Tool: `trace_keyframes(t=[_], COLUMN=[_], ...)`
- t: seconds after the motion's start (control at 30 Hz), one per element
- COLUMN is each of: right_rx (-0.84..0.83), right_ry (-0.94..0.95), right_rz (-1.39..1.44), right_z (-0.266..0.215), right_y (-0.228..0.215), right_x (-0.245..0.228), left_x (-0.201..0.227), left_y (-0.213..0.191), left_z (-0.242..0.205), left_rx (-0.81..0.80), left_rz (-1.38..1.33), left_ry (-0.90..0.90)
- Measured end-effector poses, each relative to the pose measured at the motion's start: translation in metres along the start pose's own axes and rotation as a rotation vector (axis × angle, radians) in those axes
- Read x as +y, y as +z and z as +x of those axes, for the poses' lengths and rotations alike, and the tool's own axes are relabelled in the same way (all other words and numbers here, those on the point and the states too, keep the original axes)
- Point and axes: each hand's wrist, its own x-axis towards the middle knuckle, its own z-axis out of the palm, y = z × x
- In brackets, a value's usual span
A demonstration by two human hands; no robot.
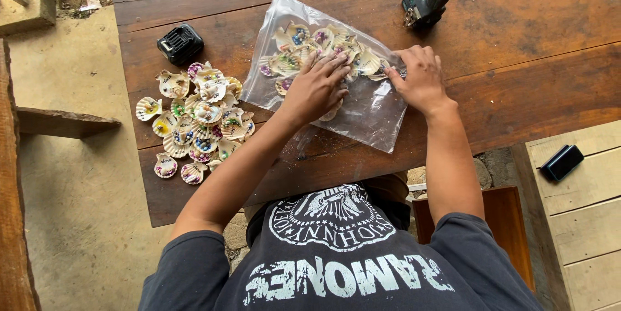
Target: The person sorts decorated seashells from a pile on a wooden table into a clear plastic bag by hand.
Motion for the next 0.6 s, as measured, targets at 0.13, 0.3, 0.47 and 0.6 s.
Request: trace_keyframes(t=[0.13,0.3,0.47,0.6], right_rx=[0.038,0.311,0.235,0.101], right_ry=[-0.061,-0.121,-0.144,-0.193], right_rz=[-0.021,0.222,0.297,0.136], right_z=[0.001,-0.013,-0.045,-0.067], right_y=[-0.001,-0.037,-0.049,-0.029], right_x=[0.0,-0.028,-0.076,-0.08], left_x=[-0.006,-0.042,-0.117,-0.071], left_y=[-0.001,-0.052,-0.025,-0.066], left_z=[-0.009,-0.03,-0.045,-0.036], left_rx=[-0.014,0.619,0.392,0.173], left_rz=[-0.066,-0.192,-0.415,-0.72], left_ry=[-0.016,-0.444,-0.765,-0.835])
